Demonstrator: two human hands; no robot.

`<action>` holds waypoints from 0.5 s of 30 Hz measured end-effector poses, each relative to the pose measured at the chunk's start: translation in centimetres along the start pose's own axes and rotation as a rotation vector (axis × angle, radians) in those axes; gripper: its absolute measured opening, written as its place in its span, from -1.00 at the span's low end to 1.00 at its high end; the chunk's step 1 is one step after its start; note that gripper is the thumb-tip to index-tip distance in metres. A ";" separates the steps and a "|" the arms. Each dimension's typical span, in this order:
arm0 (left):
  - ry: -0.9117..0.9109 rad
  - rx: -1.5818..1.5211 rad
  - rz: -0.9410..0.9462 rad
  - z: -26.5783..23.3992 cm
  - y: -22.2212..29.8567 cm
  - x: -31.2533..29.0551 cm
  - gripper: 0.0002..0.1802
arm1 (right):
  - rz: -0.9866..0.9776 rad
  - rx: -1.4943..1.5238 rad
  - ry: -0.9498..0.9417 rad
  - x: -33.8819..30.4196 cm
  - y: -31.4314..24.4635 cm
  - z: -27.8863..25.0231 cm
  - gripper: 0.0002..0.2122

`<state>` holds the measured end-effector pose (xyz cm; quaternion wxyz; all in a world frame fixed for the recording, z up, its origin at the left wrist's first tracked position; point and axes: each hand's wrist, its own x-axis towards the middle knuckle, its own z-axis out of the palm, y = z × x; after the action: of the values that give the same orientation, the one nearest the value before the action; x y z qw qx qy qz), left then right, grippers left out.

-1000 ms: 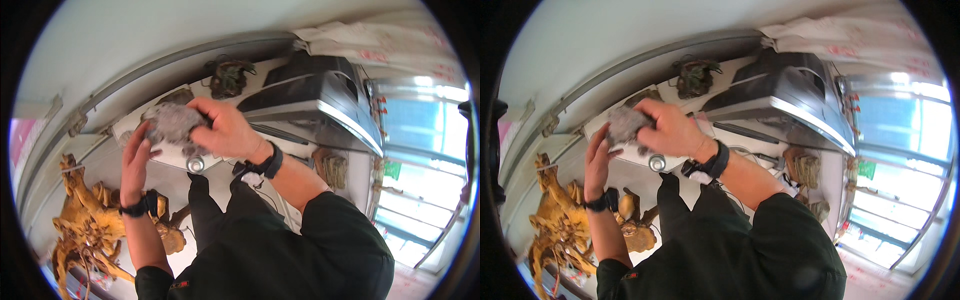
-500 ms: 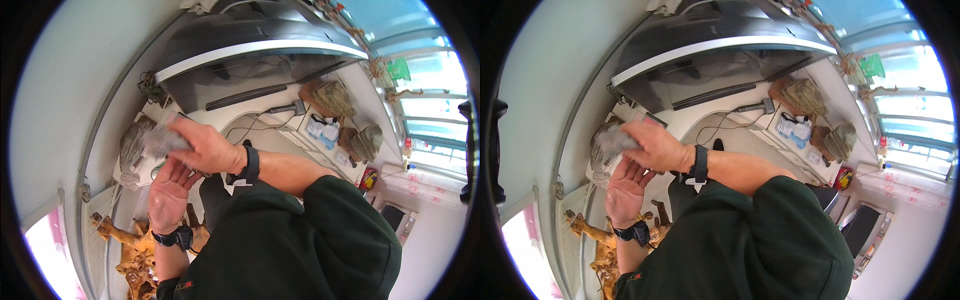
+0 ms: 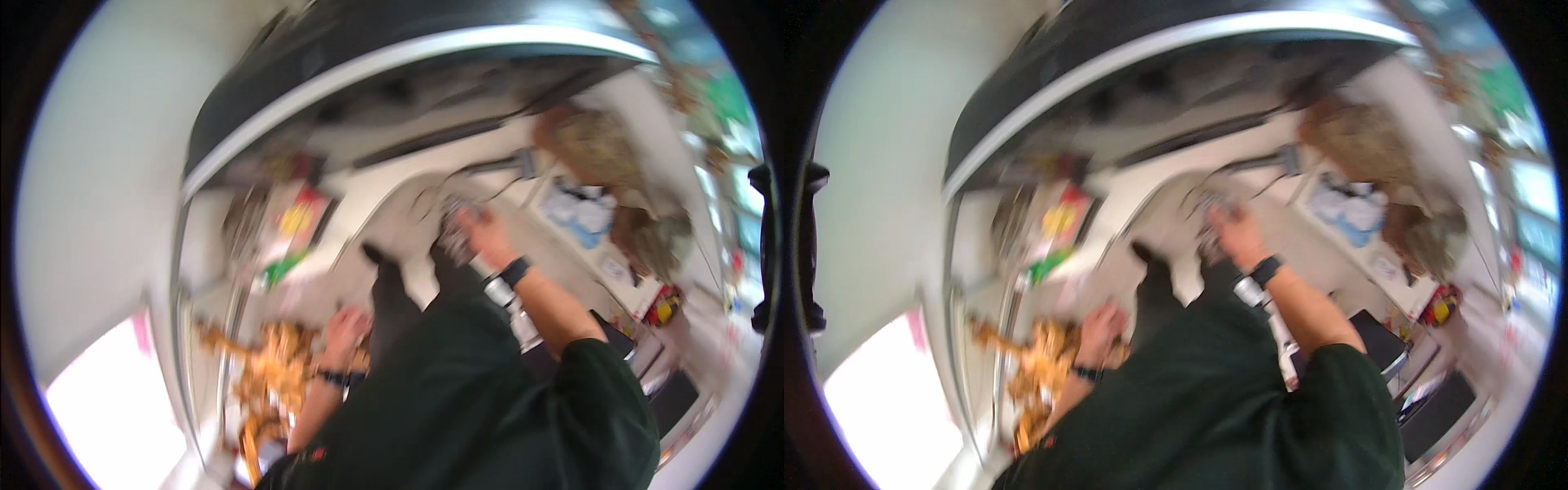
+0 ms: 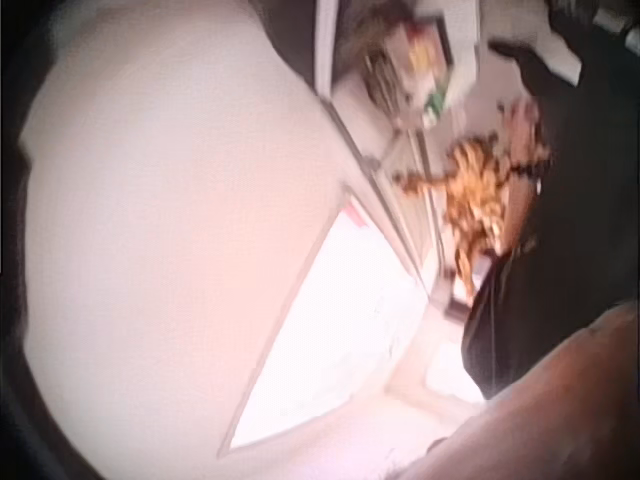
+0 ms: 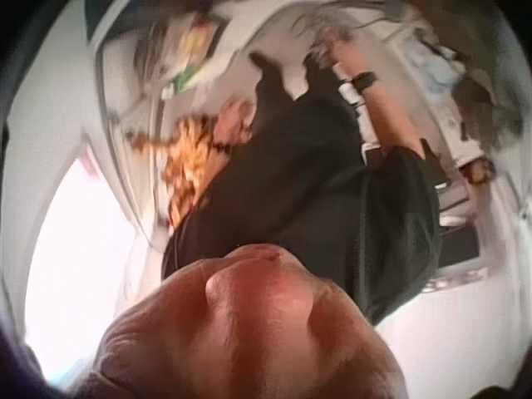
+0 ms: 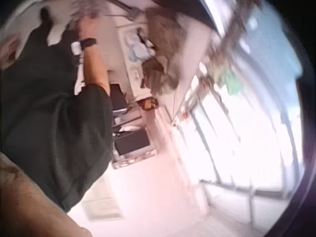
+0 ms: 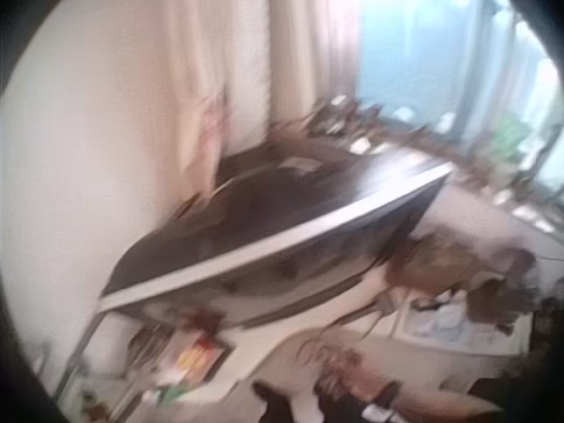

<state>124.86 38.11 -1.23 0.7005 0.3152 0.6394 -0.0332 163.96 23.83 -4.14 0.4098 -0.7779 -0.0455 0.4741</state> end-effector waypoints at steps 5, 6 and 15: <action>-0.065 0.073 0.101 3.6 5.0 1.1 -0.69 | -0.025 0.216 -0.008 -0.6 -1.7 -1.2 -0.51; -0.090 0.107 0.130 4.3 6.1 1.1 -0.69 | -0.112 0.252 -0.049 -1.1 -2.4 -1.3 -0.52; -0.643 0.246 0.296 11.7 15.9 -2.3 -0.14 | -0.468 0.113 -0.093 -8.4 -6.1 -0.8 -0.64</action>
<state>141.87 44.35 7.00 0.8198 0.4594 0.3252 -0.1053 161.95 23.50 6.10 0.5486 -0.6996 -0.2167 0.4032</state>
